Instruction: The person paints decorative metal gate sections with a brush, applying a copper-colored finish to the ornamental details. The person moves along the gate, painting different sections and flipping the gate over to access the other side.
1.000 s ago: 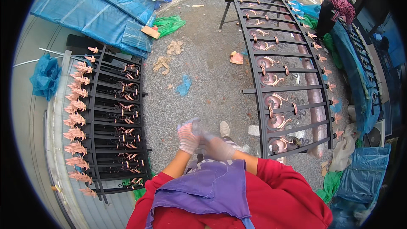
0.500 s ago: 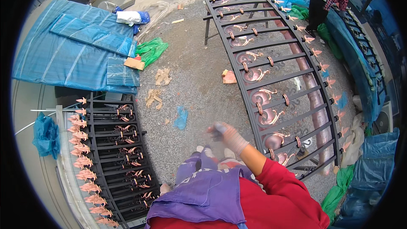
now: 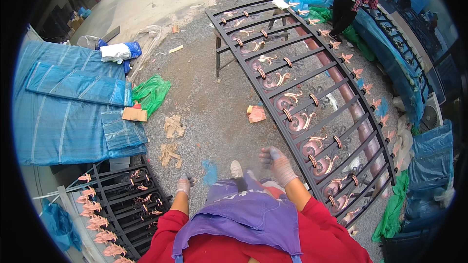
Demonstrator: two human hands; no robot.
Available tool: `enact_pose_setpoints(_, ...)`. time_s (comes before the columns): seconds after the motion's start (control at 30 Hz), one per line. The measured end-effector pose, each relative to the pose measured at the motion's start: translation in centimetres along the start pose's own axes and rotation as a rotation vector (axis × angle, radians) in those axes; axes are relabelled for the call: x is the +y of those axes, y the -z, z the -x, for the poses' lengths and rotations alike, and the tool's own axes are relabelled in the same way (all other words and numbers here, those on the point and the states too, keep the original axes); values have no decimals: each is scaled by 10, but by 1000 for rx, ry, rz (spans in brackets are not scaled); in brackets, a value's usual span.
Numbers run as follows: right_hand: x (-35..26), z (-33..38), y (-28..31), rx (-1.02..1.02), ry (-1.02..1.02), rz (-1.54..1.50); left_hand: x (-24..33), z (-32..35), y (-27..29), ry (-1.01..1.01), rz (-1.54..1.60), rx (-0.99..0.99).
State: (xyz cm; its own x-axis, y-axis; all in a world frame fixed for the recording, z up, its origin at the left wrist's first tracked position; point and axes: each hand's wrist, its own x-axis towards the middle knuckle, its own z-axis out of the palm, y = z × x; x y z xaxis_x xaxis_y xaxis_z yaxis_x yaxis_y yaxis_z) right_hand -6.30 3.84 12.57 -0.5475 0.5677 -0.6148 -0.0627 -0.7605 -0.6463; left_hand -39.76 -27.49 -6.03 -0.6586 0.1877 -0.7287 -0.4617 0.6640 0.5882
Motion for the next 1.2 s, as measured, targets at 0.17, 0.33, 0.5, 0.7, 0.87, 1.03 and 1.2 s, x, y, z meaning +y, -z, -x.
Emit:
enact_pose_setpoints(0.17, -22, -10, 26, 290, 168, -213, 112, -96, -36, -238, -43, -148)
enact_pose_setpoints(0.33, -26, -20, 41, 420, 127, -377, 204, -109, -130, -187, 4, -270)
enact_pose_setpoints(0.5, -36, -87, 33, 339, 25, -275, 187, -138, -165, -408, -261, -365)
enact_pose_setpoints(0.7, -90, -148, 28, 240, 127, -337, 187, -185, -133, -292, -542, -304)
enact_pose_setpoints(0.87, -108, -183, 66, 374, 213, -404, 252, -212, -114, -234, -863, -248)
enact_pose_setpoints(1.03, -118, -175, 56, 739, 207, -418, 360, -216, -197, -626, -1467, -266)
enact_pose_setpoints(1.2, -86, -196, 60, 570, 219, -486, 448, -205, -262, -814, -1236, -345)
